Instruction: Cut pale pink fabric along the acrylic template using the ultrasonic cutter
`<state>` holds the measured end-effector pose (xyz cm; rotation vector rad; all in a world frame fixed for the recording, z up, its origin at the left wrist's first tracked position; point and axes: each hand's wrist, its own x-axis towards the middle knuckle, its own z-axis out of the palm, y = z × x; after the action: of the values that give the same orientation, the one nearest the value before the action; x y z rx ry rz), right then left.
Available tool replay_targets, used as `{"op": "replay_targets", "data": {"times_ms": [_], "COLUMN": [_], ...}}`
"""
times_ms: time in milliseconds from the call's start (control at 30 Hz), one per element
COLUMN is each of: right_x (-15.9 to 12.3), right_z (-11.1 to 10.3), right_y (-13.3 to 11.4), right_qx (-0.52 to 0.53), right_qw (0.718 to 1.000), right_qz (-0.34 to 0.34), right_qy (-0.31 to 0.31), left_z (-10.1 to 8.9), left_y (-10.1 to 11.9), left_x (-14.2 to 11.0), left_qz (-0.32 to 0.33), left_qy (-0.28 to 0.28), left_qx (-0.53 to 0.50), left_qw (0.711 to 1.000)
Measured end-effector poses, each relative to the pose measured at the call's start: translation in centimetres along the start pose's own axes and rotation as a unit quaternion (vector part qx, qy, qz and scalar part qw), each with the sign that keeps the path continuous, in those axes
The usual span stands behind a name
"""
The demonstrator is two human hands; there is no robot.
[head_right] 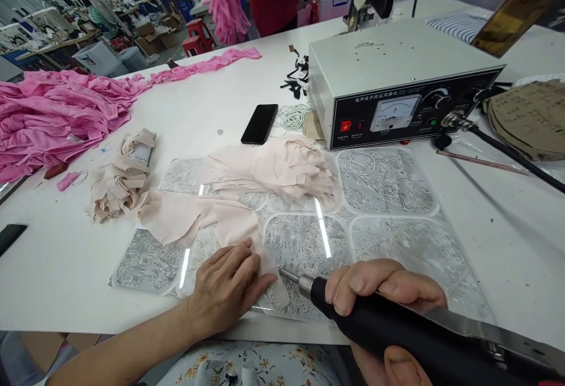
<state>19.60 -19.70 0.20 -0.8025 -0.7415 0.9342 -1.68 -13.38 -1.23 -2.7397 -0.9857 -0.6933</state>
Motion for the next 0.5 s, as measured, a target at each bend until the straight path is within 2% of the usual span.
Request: {"op": "replay_targets", "data": {"times_ms": [233,500], "right_x": [-0.44,-0.68], "right_z": [0.43,0.33], "right_y": [-0.02,0.47], "right_qx": [0.009,0.034], "right_qw": [1.0,0.999], "right_qz": [-0.011,-0.013], "right_qy": [0.012,0.027], "left_z": [0.15,0.07], "left_y": [0.02,-0.12], "left_x": [0.37,0.14], "left_qz": [0.002,0.015], "left_qy": [0.022,0.025], "left_qx": [0.019,-0.007], "left_qw": [1.0,1.0]}}
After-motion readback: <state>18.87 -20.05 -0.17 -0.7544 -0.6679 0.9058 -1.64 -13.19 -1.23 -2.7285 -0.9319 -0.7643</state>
